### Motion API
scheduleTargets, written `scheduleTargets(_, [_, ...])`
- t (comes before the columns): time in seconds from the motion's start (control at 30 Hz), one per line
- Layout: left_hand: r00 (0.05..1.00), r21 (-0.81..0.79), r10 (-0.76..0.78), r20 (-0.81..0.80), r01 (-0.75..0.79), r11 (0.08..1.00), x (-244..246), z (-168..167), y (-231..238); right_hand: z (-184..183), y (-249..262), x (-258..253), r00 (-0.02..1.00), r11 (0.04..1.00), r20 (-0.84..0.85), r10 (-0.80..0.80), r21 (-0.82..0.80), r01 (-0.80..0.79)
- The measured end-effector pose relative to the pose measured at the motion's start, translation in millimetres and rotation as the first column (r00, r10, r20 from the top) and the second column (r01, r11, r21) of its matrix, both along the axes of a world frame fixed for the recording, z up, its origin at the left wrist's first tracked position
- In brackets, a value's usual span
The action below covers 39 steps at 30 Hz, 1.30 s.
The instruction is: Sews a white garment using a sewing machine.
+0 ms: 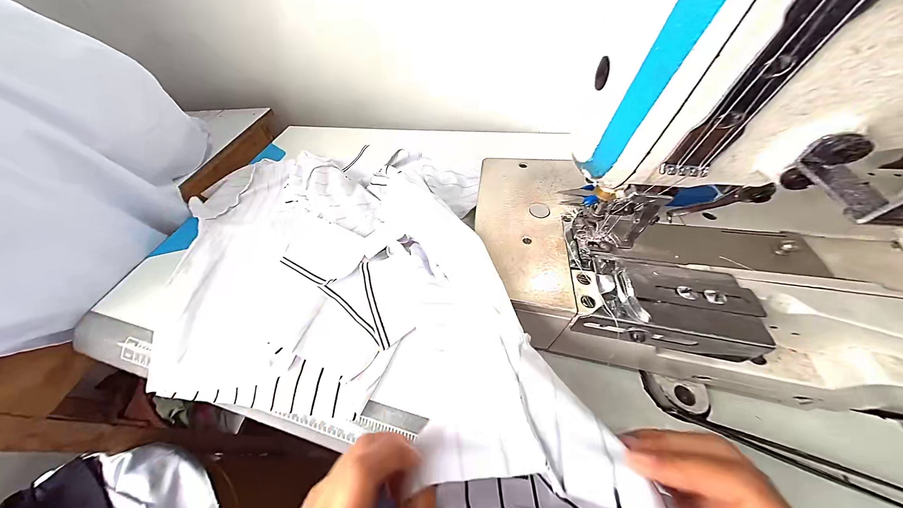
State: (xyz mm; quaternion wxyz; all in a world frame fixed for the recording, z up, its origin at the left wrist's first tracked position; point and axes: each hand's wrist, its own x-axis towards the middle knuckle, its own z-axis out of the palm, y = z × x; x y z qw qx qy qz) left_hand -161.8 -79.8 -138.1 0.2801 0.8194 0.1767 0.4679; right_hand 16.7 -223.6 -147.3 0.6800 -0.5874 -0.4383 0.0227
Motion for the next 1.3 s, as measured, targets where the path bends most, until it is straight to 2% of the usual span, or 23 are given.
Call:
scheduleTargets(0.07, [0.986, -0.045, 0.018, 0.168, -0.011, 0.999, -4, 0, 6, -2, -2, -6, 0.978, 0.994, 0.191, -0.087, -0.04, 0.097])
scheduleTargets(0.13, [0.909, -0.203, -0.081, 0.409, 0.177, 0.963, 2, 4, 1, -8, -2, -13, 0.954, 0.985, 0.28, -0.108, -0.097, 0.14])
scheduleTargets(0.2, [0.775, -0.407, -0.109, 0.623, 0.44, 0.8, 9, 6, -8, -15, -3, -9, 0.965, 0.987, 0.237, -0.109, -0.088, 0.133])
scheduleTargets(0.23, [0.731, -0.461, -0.108, 0.673, 0.53, 0.712, 9, 6, -10, -16, -4, -5, 0.987, 0.995, 0.142, -0.08, -0.051, 0.088])
scheduleTargets(0.27, [0.738, -0.478, -0.152, 0.657, 0.565, 0.673, 7, 6, -9, -13, -5, -1, 1.0, 1.0, 0.004, -0.008, -0.001, 0.008])
scheduleTargets(0.3, [0.782, -0.474, -0.227, 0.581, 0.552, 0.686, 3, 6, -6, -8, -5, 1, 0.979, 0.993, -0.172, 0.104, 0.07, -0.093])
scheduleTargets(0.37, [0.867, -0.409, -0.362, 0.344, 0.485, 0.773, -6, 7, 0, 6, -3, -1, 0.804, 0.943, -0.497, 0.326, 0.228, -0.241])
scheduleTargets(0.4, [0.876, -0.39, -0.407, 0.257, 0.479, 0.786, -9, 10, 3, 9, -2, 0, 0.74, 0.921, -0.55, 0.387, 0.269, -0.282])
scheduleTargets(0.43, [0.876, -0.398, -0.443, 0.193, 0.482, 0.78, -11, 14, 7, 11, -1, 2, 0.748, 0.914, -0.526, 0.404, 0.252, -0.317])
scheduleTargets(0.5, [0.855, -0.46, -0.497, 0.15, 0.505, 0.73, -13, 21, 16, 11, -1, 12, 0.873, 0.938, -0.344, 0.347, 0.11, -0.329])
scheduleTargets(0.57, [0.822, -0.528, -0.527, 0.216, 0.552, 0.646, -10, 23, 25, 10, 0, 20, 0.929, 0.955, -0.224, 0.294, 0.037, -0.293])
scheduleTargets(0.67, [0.715, -0.539, -0.579, 0.39, 0.688, 0.487, -1, 18, 37, 10, 0, 24, 0.934, 0.955, -0.2, 0.295, 0.026, -0.296])
scheduleTargets(0.7, [0.686, -0.519, -0.603, 0.407, 0.717, 0.465, 0, 16, 41, 10, 0, 24, 0.935, 0.955, -0.196, 0.294, 0.014, -0.297])
scheduleTargets(0.8, [0.661, -0.431, -0.687, 0.304, 0.738, 0.519, -2, 18, 55, 7, 0, 22, 0.938, 0.952, -0.164, 0.305, 0.022, -0.305])
scheduleTargets(0.9, [0.727, -0.313, -0.681, 0.085, 0.669, 0.674, -10, 30, 64, 2, 2, 26, 0.941, 0.942, -0.046, 0.334, 0.031, -0.333])
scheduleTargets(0.97, [0.817, -0.241, -0.573, -0.061, 0.545, 0.803, -16, 36, 56, 2, 0, 28, 0.943, 0.943, 0.025, 0.332, -0.031, -0.331])
scheduleTargets(1.07, [0.917, -0.092, -0.342, -0.207, 0.33, 0.94, -18, 37, 36, 1, -1, 25, 0.962, 0.97, 0.151, 0.229, -0.119, -0.212])
scheduleTargets(1.17, [0.96, 0.032, -0.197, -0.2, 0.208, 0.978, -15, 32, 25, -2, 2, 19, 0.962, 0.988, 0.248, 0.116, -0.132, -0.085])
scheduleTargets(1.3, [0.994, 0.099, -0.094, -0.054, 0.099, 0.99, -5, 22, 23, -3, 7, 8, 0.968, 0.992, 0.247, 0.053, -0.125, -0.023])
